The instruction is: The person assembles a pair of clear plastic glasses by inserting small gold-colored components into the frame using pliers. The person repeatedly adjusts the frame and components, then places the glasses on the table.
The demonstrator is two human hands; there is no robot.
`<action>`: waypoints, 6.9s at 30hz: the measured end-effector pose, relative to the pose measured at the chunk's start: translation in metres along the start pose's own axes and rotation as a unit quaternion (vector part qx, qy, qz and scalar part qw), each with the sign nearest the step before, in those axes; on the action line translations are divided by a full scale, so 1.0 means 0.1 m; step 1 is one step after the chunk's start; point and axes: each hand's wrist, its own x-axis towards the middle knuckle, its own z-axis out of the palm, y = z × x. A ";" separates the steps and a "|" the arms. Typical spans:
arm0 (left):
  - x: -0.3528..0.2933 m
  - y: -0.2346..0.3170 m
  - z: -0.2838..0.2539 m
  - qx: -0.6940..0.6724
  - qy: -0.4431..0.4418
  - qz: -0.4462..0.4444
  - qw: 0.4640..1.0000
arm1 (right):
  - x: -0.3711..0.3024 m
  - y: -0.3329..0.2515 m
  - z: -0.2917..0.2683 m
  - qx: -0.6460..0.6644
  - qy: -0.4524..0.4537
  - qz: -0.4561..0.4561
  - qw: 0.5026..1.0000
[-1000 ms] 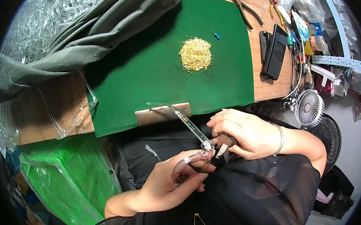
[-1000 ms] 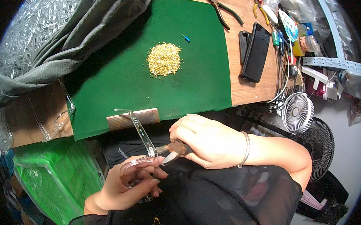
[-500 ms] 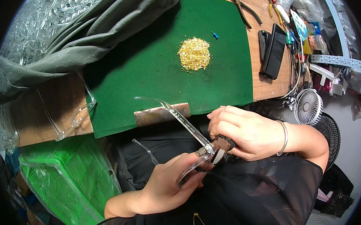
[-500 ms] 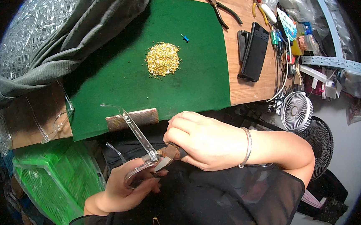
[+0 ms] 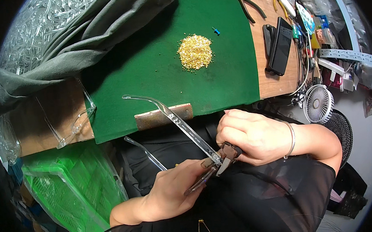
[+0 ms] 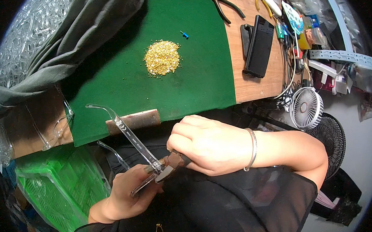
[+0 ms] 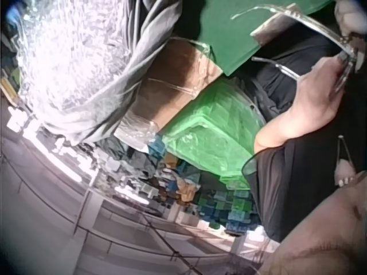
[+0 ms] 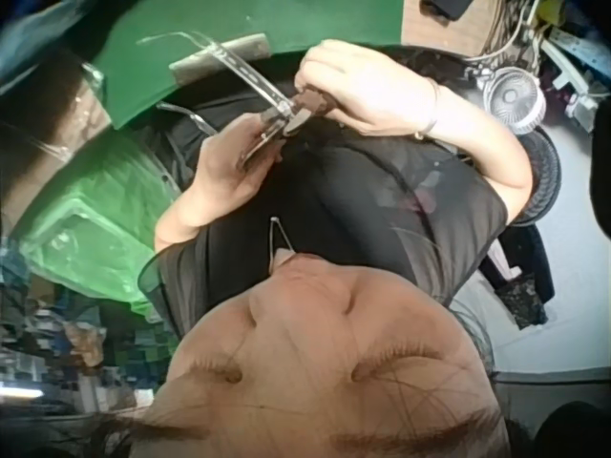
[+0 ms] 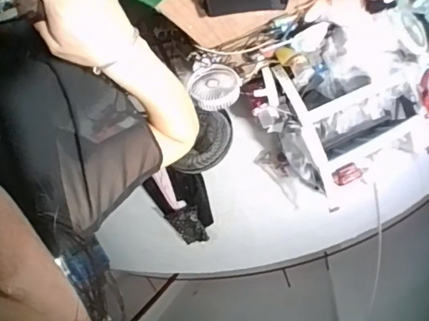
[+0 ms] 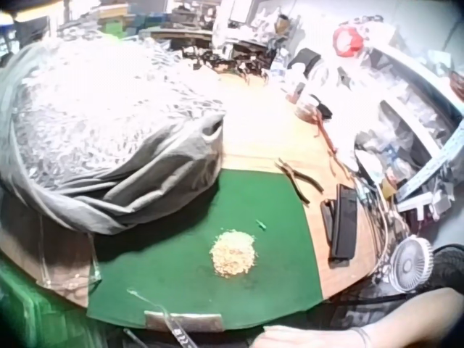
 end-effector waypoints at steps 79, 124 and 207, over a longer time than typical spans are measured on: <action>-0.05 0.09 -0.30 -0.673 0.003 -0.139 0.727 | 0.18 0.61 0.38 -0.134 0.149 0.125 0.972; 0.13 -0.01 -0.11 0.079 0.184 0.047 0.979 | 0.41 0.91 0.42 -0.018 0.286 0.199 0.937; 0.10 -0.01 -0.15 -0.002 0.093 0.039 0.995 | 0.13 0.06 0.27 0.402 0.185 0.040 0.896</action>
